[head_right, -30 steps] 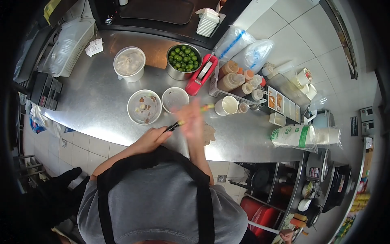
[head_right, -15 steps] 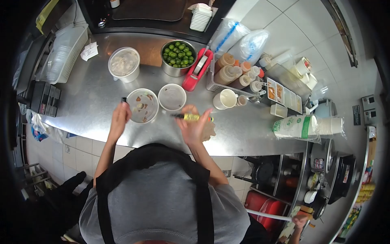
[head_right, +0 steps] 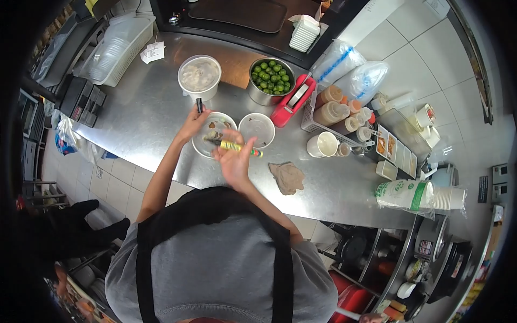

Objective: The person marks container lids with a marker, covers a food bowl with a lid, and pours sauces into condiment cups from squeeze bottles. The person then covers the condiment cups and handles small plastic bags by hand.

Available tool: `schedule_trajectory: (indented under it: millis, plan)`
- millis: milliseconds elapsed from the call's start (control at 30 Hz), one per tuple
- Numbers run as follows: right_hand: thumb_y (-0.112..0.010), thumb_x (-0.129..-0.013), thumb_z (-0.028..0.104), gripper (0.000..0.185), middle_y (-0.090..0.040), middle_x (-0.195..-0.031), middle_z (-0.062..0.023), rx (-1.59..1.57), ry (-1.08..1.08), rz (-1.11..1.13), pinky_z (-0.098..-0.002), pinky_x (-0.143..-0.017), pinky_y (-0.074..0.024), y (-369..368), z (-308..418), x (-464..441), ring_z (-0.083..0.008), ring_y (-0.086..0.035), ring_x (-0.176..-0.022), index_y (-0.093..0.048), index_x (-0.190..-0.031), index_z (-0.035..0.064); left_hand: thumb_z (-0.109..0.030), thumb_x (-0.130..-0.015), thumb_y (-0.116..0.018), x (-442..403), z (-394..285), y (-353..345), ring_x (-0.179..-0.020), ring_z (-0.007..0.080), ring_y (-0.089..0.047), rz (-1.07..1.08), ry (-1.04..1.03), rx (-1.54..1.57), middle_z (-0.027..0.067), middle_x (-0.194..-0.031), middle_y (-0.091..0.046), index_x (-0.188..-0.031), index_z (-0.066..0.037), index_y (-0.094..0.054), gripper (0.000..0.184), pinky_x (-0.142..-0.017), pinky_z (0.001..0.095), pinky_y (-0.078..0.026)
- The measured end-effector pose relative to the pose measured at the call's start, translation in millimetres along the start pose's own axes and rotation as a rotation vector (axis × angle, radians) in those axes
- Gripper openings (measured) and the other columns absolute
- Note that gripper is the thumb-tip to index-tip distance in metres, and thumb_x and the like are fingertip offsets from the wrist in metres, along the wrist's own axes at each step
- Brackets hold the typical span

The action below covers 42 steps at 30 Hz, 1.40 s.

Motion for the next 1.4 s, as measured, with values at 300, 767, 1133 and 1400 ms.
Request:
schedule_trajectory:
  millis: [300,767,1133,1400]
  plan:
    - [-0.065,-0.079,0.0,0.012,-0.055,-0.089,-0.0057,0.665,0.241,0.312,-0.0205,-0.059,-0.0424,2.0,4.3,-52.1,-0.0054,-0.052,-0.069,-0.054,-0.081,0.0031,-0.016,-0.089,-0.06,49.0,27.2,6.3,-0.084,0.009,-0.054,-0.203,0.026,0.241,0.0063,-0.093,-0.06,-0.097,-0.008,-0.035,0.027,-0.073,0.0235,-0.045]
    - [-0.061,-0.077,-0.004,0.028,-0.044,-0.06,0.0036,1.071,0.201,0.378,-0.0195,-0.047,-0.0322,6.1,-35.7,-39.6,-0.003,-0.042,-0.052,-0.039,-0.066,0.009,-0.009,-0.089,-0.056,71.3,26.5,0.9,-0.088,0.0122,-0.056,-0.269,0.012,0.363,0.0137,-0.101,-0.062,-0.094,-0.008,-0.034,0.023,-0.075,0.0244,-0.047]
    - [-0.06,-0.078,-0.004,0.026,-0.045,-0.056,0.0029,1.162,0.241,0.387,-0.0202,-0.044,-0.0326,16.9,-43.0,-43.2,-0.0036,-0.042,-0.048,-0.039,-0.067,0.0083,-0.015,-0.089,-0.059,74.6,16.5,-0.5,-0.085,0.0059,-0.051,-0.264,0.035,0.351,0.0062,-0.097,-0.062,-0.09,-0.011,-0.036,0.024,-0.079,0.0212,-0.04]
    - [-0.06,-0.077,-0.004,0.028,-0.043,-0.055,0.0037,1.148,0.271,0.383,-0.021,-0.044,-0.0298,12.0,-39.6,-40.9,-0.0037,-0.038,-0.048,-0.039,-0.064,0.0087,-0.012,-0.089,-0.059,72.5,24.7,1.9,-0.085,0.0088,-0.054,-0.272,0.033,0.33,0.0088,-0.098,-0.062,-0.091,-0.009,-0.036,0.023,-0.075,0.0225,-0.045]
Point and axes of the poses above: each hand's wrist, its own x-axis away from the middle knuckle, its own y-axis out of the back of the hand, z = x × y, the point moved 8 cm from there along -x, towards the middle knuckle
